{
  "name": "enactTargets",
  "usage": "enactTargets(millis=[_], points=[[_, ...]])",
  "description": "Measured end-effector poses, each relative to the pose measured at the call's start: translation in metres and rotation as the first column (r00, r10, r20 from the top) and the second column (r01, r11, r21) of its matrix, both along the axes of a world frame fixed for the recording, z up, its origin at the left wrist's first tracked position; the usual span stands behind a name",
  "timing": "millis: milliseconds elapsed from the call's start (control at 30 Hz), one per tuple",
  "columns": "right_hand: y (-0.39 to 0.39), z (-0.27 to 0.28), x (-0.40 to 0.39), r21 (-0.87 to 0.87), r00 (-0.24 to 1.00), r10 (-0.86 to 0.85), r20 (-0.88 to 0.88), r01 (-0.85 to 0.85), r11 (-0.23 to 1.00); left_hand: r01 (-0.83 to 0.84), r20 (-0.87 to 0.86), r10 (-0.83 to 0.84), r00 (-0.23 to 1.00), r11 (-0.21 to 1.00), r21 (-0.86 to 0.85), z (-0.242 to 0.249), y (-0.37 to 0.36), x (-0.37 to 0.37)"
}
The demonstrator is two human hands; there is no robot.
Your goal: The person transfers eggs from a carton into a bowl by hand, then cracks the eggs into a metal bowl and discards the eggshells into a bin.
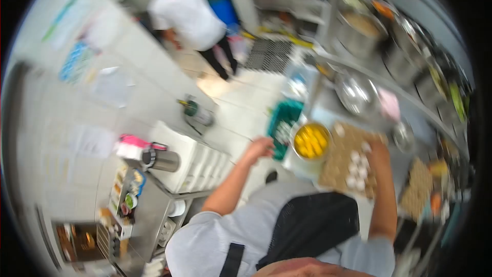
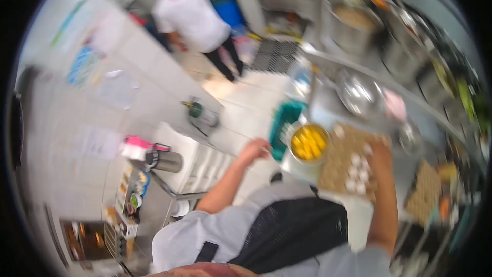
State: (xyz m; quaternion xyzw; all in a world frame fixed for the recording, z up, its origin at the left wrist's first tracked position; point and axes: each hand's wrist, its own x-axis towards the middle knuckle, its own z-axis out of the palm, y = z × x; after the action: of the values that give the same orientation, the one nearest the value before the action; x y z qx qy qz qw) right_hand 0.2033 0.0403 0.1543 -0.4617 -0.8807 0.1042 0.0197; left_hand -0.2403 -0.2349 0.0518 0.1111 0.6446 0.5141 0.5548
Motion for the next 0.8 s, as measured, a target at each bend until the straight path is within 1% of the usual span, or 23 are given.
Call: enactTargets(millis=[33, 67, 100, 167, 200, 233, 267, 300, 367, 400, 433, 467, 500, 533, 567, 600, 633, 667, 700, 733, 767, 800], points=[[0.008, -0.015, 0.005, -0.018, 0.994, 0.003, -0.107, -0.005, 1.000, 0.033, -0.027, -0.032, 0.999, 0.999, 0.027, 0.000, 0.001, 0.001], [0.004, -0.016, 0.004, 0.049, 0.980, 0.070, -0.186, -0.062, 0.997, 0.015, -0.024, -0.016, 1.000, 0.999, -0.040, 0.026, 0.007, 0.006], [-0.018, 0.025, -0.010, 0.100, 0.944, 0.137, -0.300, -0.112, 0.989, 0.008, -0.034, -0.009, 0.999, 1.000, -0.020, 0.035, 0.011, 0.005], [0.009, -0.007, 0.001, -0.055, 0.948, 0.129, -0.290, -0.151, 0.987, 0.003, -0.054, -0.003, 0.999, 1.000, 0.008, 0.047, 0.013, 0.003], [0.008, 0.001, -0.002, -0.043, 0.936, 0.160, -0.314, -0.182, 0.982, 0.001, -0.071, 0.001, 0.998, 1.000, 0.022, 0.054, 0.014, 0.002], [0.001, 0.022, -0.004, -0.099, 0.945, 0.141, -0.296, -0.177, 0.979, -0.022, -0.066, 0.024, 0.998, 0.999, 0.031, 0.061, 0.015, 0.000], [0.000, 0.031, -0.005, -0.154, 0.954, 0.120, -0.274, -0.167, 0.974, -0.042, -0.086, 0.045, 0.995, 0.998, 0.043, 0.070, 0.014, 0.000], [0.008, 0.021, -0.005, -0.142, 0.947, 0.139, -0.288, -0.186, 0.972, -0.054, -0.097, 0.058, 0.994, 0.998, 0.040, 0.076, 0.012, 0.001], [0.030, -0.006, -0.003, -0.048, 0.883, 0.071, -0.464, -0.105, 0.993, -0.090, -0.085, 0.094, 0.992, 0.994, 0.054, 0.079, 0.003, 0.004], [0.038, -0.006, -0.010, -0.047, 0.882, 0.088, -0.462, -0.123, 0.991, -0.108, -0.083, 0.113, 0.990, 0.993, 0.056, 0.079, -0.004, 0.007], [0.048, -0.003, -0.022, -0.393, 0.660, -0.223, -0.718, -0.119, 0.912, -0.128, -0.072, 0.132, 0.989, 0.990, 0.055, 0.079, -0.009, 0.008], [0.056, -0.001, -0.034, -0.667, 0.361, -0.574, -0.735, -0.232, 0.708, -0.143, -0.058, 0.146, 0.988, 0.988, 0.053, 0.077, -0.014, 0.009], [0.070, -0.010, -0.045, -0.678, 0.260, -0.643, -0.721, -0.457, 0.576, -0.148, -0.046, 0.150, 0.988, 0.988, 0.051, 0.074, -0.018, 0.009], [0.081, -0.023, -0.057, -0.628, 0.171, -0.725, -0.668, -0.652, 0.425, -0.161, -0.035, 0.164, 0.986, 0.985, 0.069, 0.065, -0.021, 0.004], [0.087, -0.038, -0.081, -0.627, 0.178, -0.737, -0.652, -0.673, 0.391, -0.165, -0.014, 0.167, 0.986, 0.983, 0.079, 0.060, -0.024, 0.008], [0.094, -0.053, -0.102, -0.639, 0.187, -0.755, -0.628, -0.678, 0.363, -0.175, -0.050, 0.179, 0.983, 0.981, 0.081, 0.053, -0.026, 0.008], [0.085, -0.043, -0.125, -0.741, 0.284, -0.754, -0.593, -0.557, 0.373, -0.180, -0.030, 0.185, 0.982, 0.976, 0.122, 0.050, -0.029, 0.008], [0.091, -0.051, -0.147, -0.737, 0.317, -0.762, -0.565, -0.608, 0.294, -0.170, -0.024, 0.174, 0.984, 0.978, 0.121, 0.034, -0.030, 0.001], [0.096, -0.057, -0.170, -0.673, 0.284, -0.768, -0.574, -0.697, 0.246, -0.154, -0.029, 0.158, 0.987, 0.980, 0.128, 0.037, -0.031, 0.002], [0.087, -0.039, -0.189, -0.732, 0.250, -0.845, -0.473, -0.645, 0.219, -0.166, -0.021, 0.169, 0.985, 0.981, 0.101, 0.052, -0.030, 0.007], [0.087, -0.033, -0.208, -0.799, 0.200, -0.899, -0.390, -0.559, 0.222, -0.190, -0.029, 0.194, 0.981, 0.976, 0.104, 0.051, -0.029, 0.009], [0.086, -0.025, -0.223, -0.803, 0.194, -0.891, -0.410, -0.539, 0.252, -0.188, 0.000, 0.189, 0.982, 0.976, 0.114, 0.041, -0.031, 0.006]])
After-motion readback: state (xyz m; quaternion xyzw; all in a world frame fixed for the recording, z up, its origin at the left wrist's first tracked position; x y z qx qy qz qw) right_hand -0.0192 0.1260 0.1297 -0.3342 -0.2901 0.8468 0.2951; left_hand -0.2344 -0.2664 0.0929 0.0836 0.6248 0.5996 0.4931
